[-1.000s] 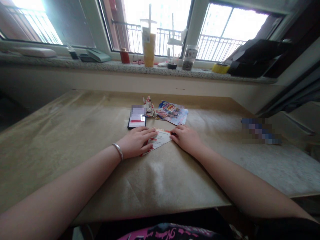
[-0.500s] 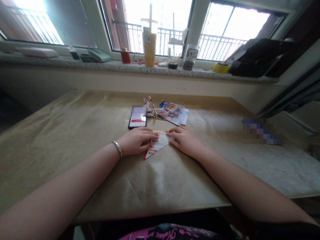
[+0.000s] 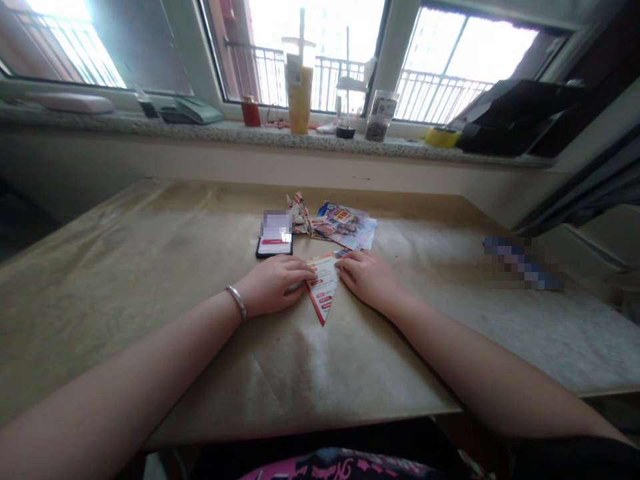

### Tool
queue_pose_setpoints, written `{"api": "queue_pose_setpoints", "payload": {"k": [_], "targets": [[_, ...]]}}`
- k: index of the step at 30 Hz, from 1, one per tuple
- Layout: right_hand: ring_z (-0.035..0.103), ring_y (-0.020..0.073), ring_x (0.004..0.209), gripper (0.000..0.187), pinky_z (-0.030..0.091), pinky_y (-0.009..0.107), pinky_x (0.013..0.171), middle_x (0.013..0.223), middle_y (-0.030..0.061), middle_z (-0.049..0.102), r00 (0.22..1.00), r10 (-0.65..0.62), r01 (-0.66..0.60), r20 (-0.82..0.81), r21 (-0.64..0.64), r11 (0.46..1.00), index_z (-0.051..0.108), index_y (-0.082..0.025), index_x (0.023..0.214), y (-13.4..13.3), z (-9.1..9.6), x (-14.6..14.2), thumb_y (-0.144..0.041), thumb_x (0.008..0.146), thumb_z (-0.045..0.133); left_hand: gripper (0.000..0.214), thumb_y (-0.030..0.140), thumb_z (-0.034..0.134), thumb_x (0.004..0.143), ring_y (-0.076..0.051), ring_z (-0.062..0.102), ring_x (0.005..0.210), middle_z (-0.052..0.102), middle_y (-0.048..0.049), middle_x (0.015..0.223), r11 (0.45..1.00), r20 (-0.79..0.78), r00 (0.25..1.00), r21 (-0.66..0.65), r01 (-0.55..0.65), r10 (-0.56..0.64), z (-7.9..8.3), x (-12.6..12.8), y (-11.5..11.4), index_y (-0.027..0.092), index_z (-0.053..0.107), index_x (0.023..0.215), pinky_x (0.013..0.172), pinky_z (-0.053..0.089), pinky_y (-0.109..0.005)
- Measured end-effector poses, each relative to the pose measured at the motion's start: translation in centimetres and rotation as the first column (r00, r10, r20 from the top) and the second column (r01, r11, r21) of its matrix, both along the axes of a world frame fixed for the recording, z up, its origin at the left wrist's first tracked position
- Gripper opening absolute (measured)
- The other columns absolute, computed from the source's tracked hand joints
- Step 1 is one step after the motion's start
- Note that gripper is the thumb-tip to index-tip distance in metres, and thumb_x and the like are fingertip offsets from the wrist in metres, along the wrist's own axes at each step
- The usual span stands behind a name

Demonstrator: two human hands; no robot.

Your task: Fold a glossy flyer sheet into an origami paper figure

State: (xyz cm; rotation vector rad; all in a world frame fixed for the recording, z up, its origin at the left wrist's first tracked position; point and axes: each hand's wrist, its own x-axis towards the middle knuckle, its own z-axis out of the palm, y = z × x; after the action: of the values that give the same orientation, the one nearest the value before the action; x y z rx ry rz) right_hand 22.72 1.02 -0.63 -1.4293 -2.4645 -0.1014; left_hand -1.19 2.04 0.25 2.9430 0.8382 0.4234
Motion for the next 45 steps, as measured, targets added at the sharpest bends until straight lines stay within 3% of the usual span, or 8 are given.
{"api": "queue_pose_setpoints", "payload": {"k": [5,11,18,23,30,36,41,45], "targets": [[0.05,0.025,0.113,0.04,0.039,0.039,0.098,0.123,0.0119,0.058,0.993,0.068,-0.073,-0.096,-0.054,0.996,0.06,-0.016,0.117,-0.6,0.1,-0.3,-0.039,0.084,0.054,0.042,0.03,0.048,0.086,-0.025,0.051,0.114,0.054,-0.0131,0.128,0.981,-0.039,0.981,0.052,-0.188,0.19,-0.2,0.2,-0.3,0.014,0.053,0.125,0.099,0.042,-0.041],[0.043,0.0259,0.125,0.056,0.031,0.043,0.106,0.133,0.0146,0.051,0.964,0.195,-0.222,-0.18,-0.143,0.965,0.049,-0.013,0.13,-0.2,0.1,0.3,-0.041,0.083,0.055,0.039,0.027,0.051,0.084,-0.022,0.056,0.103,0.061,-0.0097,0.112,0.996,-0.035,0.996,-0.016,-0.085,0.084,0.6,0.0,-0.2,0.017,0.054,0.121,0.092,0.046,-0.036],[0.032,0.0307,0.133,0.076,0.027,0.047,0.109,0.143,0.0178,0.038,0.941,0.315,-0.334,-0.125,-0.184,0.924,0.044,-0.01,0.134,0.0,0.2,0.6,-0.048,0.072,0.065,0.034,0.027,0.051,0.086,-0.019,0.057,0.091,0.061,-0.0079,0.102,1.0,-0.049,0.999,-0.009,0.009,-0.01,0.3,0.0,-0.4,0.02,0.058,0.118,0.081,0.048,-0.031],[0.045,0.0282,0.121,0.058,0.035,0.045,0.103,0.131,0.0127,0.052,0.938,0.322,-0.339,-0.126,-0.148,0.929,0.055,-0.018,0.125,-0.9,1.0,0.6,-0.042,0.073,0.064,0.03,0.026,0.052,0.086,-0.018,0.057,0.09,0.061,-0.0067,0.103,1.0,-0.041,0.999,-0.003,-0.003,0.003,0.0,0.0,-0.5,0.022,0.06,0.115,0.08,0.048,-0.03],[0.05,0.0234,0.114,0.051,0.039,0.039,0.101,0.122,0.0098,0.059,0.922,0.335,-0.366,-0.192,-0.152,0.918,0.057,-0.016,0.118,-1.3,1.2,0.6,-0.021,0.068,0.061,0.031,0.025,0.05,0.087,-0.021,0.053,0.109,0.057,-0.0063,0.123,1.0,-0.035,0.999,0.024,-0.009,0.01,0.0,0.4,-0.5,0.02,0.057,0.117,0.094,0.045,-0.036],[0.054,0.0233,0.109,0.045,0.043,0.037,0.096,0.118,0.0111,0.061,0.919,0.356,-0.38,-0.169,-0.138,0.915,0.058,-0.014,0.113,-1.5,1.2,0.4,-0.015,0.067,0.057,0.032,0.026,0.049,0.088,-0.022,0.054,0.109,0.059,-0.0085,0.121,0.997,-0.034,0.999,0.068,-0.024,0.026,0.0,0.5,-0.5,0.019,0.057,0.118,0.095,0.046,-0.037],[0.058,0.0219,0.1,0.034,0.047,0.034,0.087,0.109,0.0119,0.064,0.93,0.353,-0.362,-0.101,-0.09,0.928,0.059,-0.014,0.108,-1.4,1.3,0.3,-0.013,0.075,0.049,0.037,0.033,0.052,0.088,-0.023,0.054,0.11,0.058,-0.009,0.123,0.999,-0.045,0.998,0.034,-0.038,0.04,0.1,0.4,-0.6,0.019,0.055,0.121,0.094,0.046,-0.036],[0.06,0.0203,0.091,0.03,0.046,0.032,0.082,0.098,0.0099,0.066,0.928,0.366,-0.371,-0.07,-0.071,0.926,0.06,-0.014,0.104,-1.3,1.3,0.1,-0.013,0.078,0.047,0.027,0.029,0.049,0.089,-0.02,0.058,0.103,0.062,-0.0069,0.115,0.998,-0.034,0.998,0.05,-0.044,0.046,0.1,0.5,-0.6,0.02,0.061,0.112,0.09,0.048,-0.033]]}}
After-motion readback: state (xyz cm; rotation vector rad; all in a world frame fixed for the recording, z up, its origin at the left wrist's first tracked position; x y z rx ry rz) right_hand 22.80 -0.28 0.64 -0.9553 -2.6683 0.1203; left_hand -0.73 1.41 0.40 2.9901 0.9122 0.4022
